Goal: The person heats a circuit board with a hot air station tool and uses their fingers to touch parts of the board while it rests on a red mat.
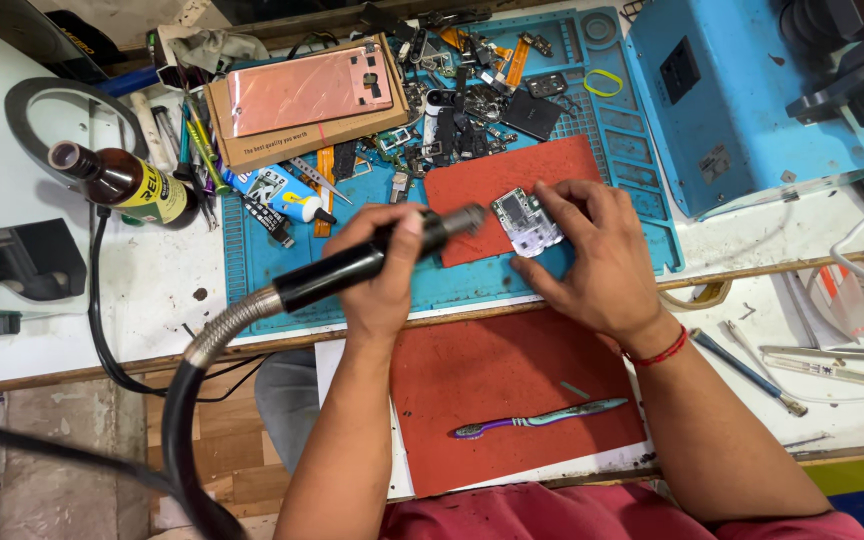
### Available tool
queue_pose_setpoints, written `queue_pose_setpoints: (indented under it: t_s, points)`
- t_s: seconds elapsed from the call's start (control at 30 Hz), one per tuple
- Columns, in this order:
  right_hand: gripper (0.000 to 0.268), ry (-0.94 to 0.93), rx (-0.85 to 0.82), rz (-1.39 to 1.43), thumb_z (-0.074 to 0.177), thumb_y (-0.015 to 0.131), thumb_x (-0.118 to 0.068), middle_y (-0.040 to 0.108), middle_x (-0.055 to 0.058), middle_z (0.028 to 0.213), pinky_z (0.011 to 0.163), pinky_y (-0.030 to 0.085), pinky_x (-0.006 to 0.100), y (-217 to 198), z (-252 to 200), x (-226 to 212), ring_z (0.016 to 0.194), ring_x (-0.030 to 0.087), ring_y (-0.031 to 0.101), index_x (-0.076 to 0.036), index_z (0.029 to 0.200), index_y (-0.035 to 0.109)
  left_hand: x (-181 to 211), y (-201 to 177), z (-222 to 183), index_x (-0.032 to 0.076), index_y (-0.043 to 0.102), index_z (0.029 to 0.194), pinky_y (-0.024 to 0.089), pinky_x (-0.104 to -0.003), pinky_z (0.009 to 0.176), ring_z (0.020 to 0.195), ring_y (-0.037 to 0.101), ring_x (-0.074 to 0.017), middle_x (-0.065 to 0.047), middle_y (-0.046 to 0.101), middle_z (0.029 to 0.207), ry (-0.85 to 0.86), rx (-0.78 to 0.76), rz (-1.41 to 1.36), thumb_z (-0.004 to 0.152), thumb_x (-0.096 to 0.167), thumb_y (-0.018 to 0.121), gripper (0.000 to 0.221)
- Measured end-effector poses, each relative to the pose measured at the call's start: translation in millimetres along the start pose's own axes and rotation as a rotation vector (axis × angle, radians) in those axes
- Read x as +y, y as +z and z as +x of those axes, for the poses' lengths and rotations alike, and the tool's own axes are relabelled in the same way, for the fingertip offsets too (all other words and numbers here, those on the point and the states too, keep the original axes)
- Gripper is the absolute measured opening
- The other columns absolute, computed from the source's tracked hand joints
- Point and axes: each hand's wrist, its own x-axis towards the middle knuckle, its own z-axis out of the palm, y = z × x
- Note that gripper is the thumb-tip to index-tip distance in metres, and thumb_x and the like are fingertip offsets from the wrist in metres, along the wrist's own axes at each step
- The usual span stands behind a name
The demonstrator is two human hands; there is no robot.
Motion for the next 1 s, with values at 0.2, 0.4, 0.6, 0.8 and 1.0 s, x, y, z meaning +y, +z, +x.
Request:
queue_pose_setpoints:
  t_s: [0.2,0.4,0.6,0.8,1.0]
  points:
    - [0.074,-0.004,-0.008,0.103,0.083,0.073,-0.008,0.064,0.015,0.127,0.103,0.046,0.045,2.9,-3.8,12.1,0.112,0.036,0.056,0.003,0.152,0.048,5.8,3.8,-1.6,0.0,0.073,0.102,0.056,-0.028,0.075,0.08,0.069,-0.0149,-0.008,0.072,0.092,-0.042,-0.079,-0.065,0.096,0.018,0.071,0.019]
    - [0.063,0.03,0.049,0.042,0.084,0.071,-0.007,0.064,0.014,0.129,0.104,0.046,0.045,3.2,-4.9,6.2,0.115,0.035,0.057,0.001,0.144,0.055,7.0,4.2,-1.3,-0.001,0.073,0.102,0.054,-0.028,0.077,0.082,0.069,-0.0159,-0.01,0.073,0.093,0.19,-0.014,0.164,0.095,0.015,0.072,0.018]
    - [0.046,0.108,0.083,-0.099,0.082,0.073,-0.012,0.062,0.014,0.119,0.1,0.045,0.045,4.7,-1.6,2.1,0.11,0.036,0.054,-0.004,0.127,0.069,6.5,-3.4,0.5,0.0,0.074,0.1,0.055,-0.029,0.082,0.086,0.07,-0.0158,-0.009,0.073,0.093,0.14,-0.197,-0.008,0.097,0.016,0.07,0.017]
    - [0.047,0.027,0.064,-0.078,0.089,0.067,-0.005,0.063,0.014,0.12,0.1,0.044,0.046,5.6,-6.5,6.2,0.11,0.036,0.055,-0.005,0.135,0.067,2.9,-3.4,-1.3,0.0,0.073,0.097,0.054,-0.028,0.081,0.084,0.069,-0.0142,-0.008,0.074,0.093,0.053,-0.154,0.007,0.096,0.018,0.07,0.018]
    - [0.05,-0.052,0.069,-0.089,0.087,0.063,0.0,0.064,0.01,0.129,0.102,0.043,0.046,4.6,-2.6,2.9,0.113,0.034,0.055,-0.004,0.137,0.064,1.9,-5.4,-1.1,0.0,0.074,0.098,0.053,-0.028,0.081,0.085,0.067,-0.0144,-0.008,0.073,0.094,0.026,-0.125,-0.009,0.096,0.018,0.07,0.019]
